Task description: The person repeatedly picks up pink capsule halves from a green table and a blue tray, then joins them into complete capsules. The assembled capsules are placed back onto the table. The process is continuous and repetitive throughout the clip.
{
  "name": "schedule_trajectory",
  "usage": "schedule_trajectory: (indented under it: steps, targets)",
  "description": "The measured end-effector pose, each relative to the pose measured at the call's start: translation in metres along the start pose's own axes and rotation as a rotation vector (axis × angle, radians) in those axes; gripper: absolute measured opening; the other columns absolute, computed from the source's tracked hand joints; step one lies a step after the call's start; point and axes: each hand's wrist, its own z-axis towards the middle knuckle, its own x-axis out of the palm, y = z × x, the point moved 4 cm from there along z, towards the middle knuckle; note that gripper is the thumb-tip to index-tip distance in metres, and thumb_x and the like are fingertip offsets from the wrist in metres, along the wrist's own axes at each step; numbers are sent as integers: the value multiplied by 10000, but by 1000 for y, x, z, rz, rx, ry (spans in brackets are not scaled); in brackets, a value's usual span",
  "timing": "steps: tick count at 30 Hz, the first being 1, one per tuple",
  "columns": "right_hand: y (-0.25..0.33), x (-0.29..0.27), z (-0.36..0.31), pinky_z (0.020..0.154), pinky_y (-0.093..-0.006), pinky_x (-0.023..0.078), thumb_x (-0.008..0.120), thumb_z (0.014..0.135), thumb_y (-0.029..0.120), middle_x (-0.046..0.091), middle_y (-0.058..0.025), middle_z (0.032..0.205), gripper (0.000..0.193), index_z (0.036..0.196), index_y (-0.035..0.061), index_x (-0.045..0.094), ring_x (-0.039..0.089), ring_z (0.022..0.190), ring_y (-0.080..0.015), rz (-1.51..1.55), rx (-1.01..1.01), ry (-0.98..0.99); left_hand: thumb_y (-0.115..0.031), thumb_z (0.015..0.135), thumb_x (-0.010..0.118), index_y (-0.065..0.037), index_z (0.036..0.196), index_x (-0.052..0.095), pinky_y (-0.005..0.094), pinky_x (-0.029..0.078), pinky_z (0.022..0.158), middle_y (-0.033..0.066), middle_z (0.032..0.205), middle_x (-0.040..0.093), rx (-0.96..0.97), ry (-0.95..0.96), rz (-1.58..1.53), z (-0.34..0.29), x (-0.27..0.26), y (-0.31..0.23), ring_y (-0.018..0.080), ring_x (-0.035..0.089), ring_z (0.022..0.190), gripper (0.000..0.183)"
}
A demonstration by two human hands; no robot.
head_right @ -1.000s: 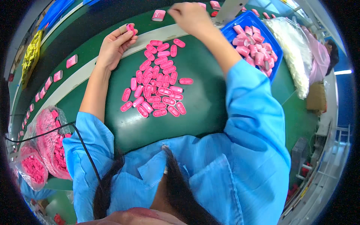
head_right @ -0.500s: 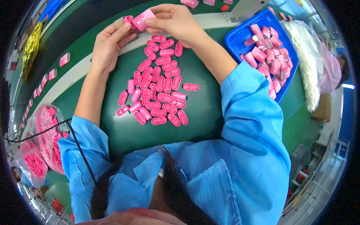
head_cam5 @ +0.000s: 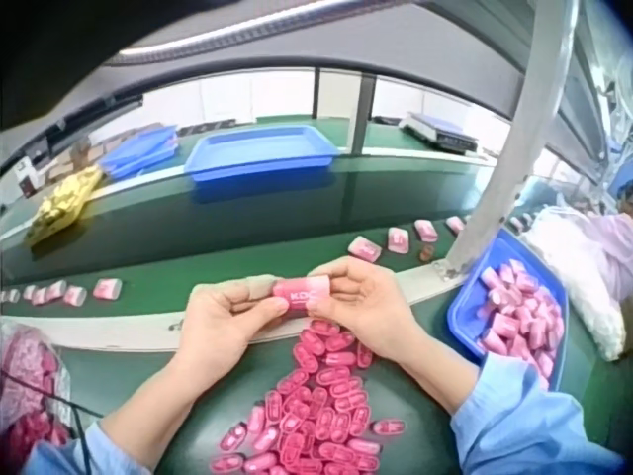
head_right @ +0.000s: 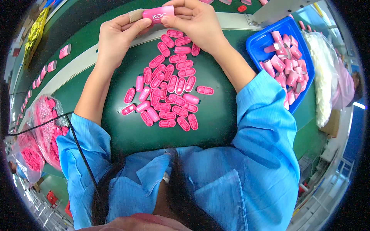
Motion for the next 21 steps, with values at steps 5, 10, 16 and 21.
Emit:
schedule_trajectory:
  steps: [5,10,16,21]
  targets:
    - [5,-5,-1,752,-268,539,659,817,42,647,-122,972,301,1087,-36,554,643,835,-156,-38,-72,0,-187,818,682,18,1106,629,240,494,781,98,946,679,78,23,197,0,0,-8,127,641,857,357]
    - [17,6,-6,781,-246,513,639,805,-33,647,-116,991,240,1032,-45,560,630,879,-148,-6,-28,-6,-49,808,602,80,1019,588,357,504,578,223,731,624,367,-172,483,-20,22,-30,314,639,627,247]
    - [23,11,-8,784,-255,512,635,811,-24,650,-121,976,241,1036,-59,557,625,888,-142,-136,-131,-74,-52,817,576,88,1050,550,380,515,606,218,749,634,422,-187,636,-19,30,-25,336,652,686,273]
    - [-5,-4,40,731,-293,511,656,827,157,669,-139,928,283,1011,-51,600,651,854,-186,-228,-82,28,-189,792,652,3,1078,629,292,517,746,171,932,679,-78,-74,190,38,1,25,228,678,831,346]
